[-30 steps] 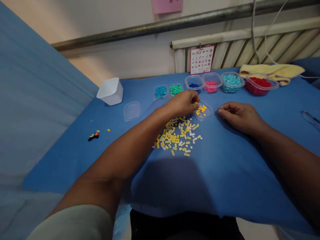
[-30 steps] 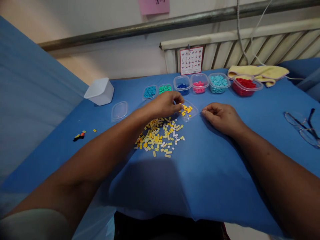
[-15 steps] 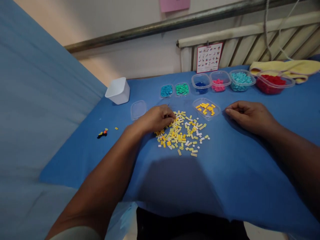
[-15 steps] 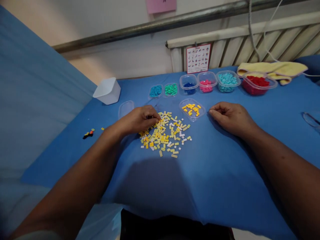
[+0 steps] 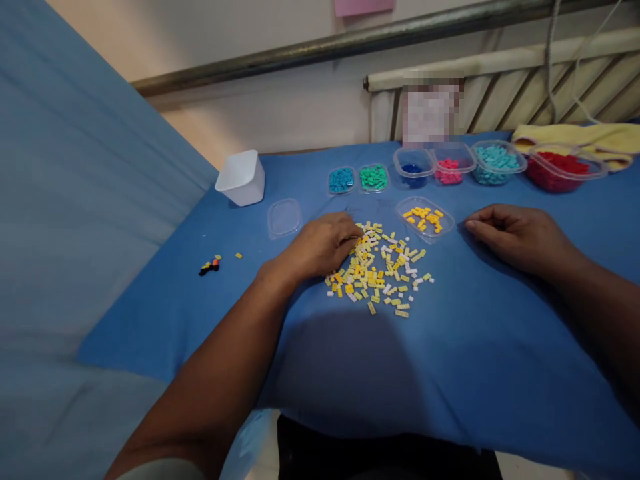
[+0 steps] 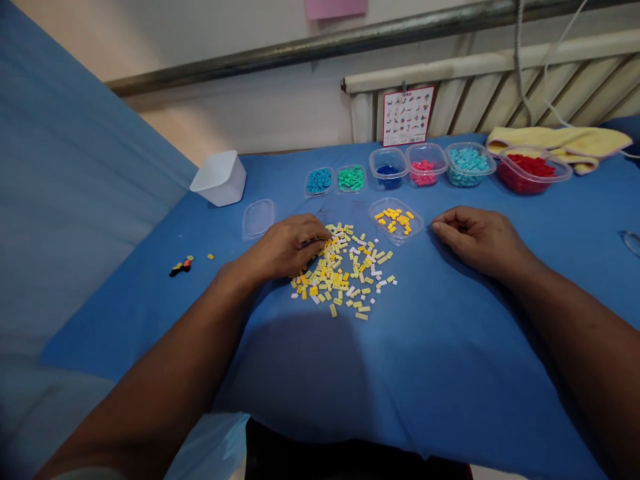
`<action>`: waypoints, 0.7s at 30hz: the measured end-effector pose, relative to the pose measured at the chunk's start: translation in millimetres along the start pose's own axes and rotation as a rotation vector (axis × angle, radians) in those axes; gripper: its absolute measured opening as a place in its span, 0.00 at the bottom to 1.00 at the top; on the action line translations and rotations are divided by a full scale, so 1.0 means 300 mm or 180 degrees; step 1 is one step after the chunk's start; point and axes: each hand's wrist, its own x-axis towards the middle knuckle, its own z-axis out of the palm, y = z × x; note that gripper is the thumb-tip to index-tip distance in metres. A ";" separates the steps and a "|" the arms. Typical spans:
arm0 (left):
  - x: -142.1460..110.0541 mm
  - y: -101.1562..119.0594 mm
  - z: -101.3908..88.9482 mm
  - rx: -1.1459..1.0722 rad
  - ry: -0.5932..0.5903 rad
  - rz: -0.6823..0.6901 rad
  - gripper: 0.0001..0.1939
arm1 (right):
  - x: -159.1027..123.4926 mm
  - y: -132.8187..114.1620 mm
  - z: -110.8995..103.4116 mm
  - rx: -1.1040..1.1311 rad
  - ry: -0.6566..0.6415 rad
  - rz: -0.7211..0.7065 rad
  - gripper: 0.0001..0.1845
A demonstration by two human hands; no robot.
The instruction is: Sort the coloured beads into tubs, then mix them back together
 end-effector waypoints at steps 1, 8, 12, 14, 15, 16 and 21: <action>0.003 0.009 0.005 0.0001 -0.0074 0.0069 0.12 | -0.001 -0.002 0.000 0.0007 -0.0003 0.0003 0.25; 0.026 0.052 0.003 0.0068 -0.0292 -0.0111 0.13 | 0.000 0.005 0.000 0.0034 -0.0006 -0.0039 0.24; 0.026 0.067 -0.008 0.0111 -0.0359 -0.0216 0.15 | 0.000 0.006 0.000 0.0026 -0.0024 -0.0045 0.24; 0.025 0.074 -0.013 0.0147 -0.0407 -0.0287 0.16 | 0.000 0.005 0.000 0.0020 -0.0025 -0.0021 0.24; 0.025 0.077 -0.016 0.0171 -0.0438 -0.0335 0.17 | 0.000 0.004 0.000 0.0013 -0.0025 -0.0016 0.24; 0.025 0.080 -0.019 0.0195 -0.0473 -0.0390 0.18 | 0.001 0.004 0.000 0.0003 -0.0026 -0.0016 0.24; 0.026 0.092 -0.034 0.0451 -0.0706 -0.0609 0.17 | 0.005 0.015 0.004 0.0017 -0.0039 -0.0042 0.25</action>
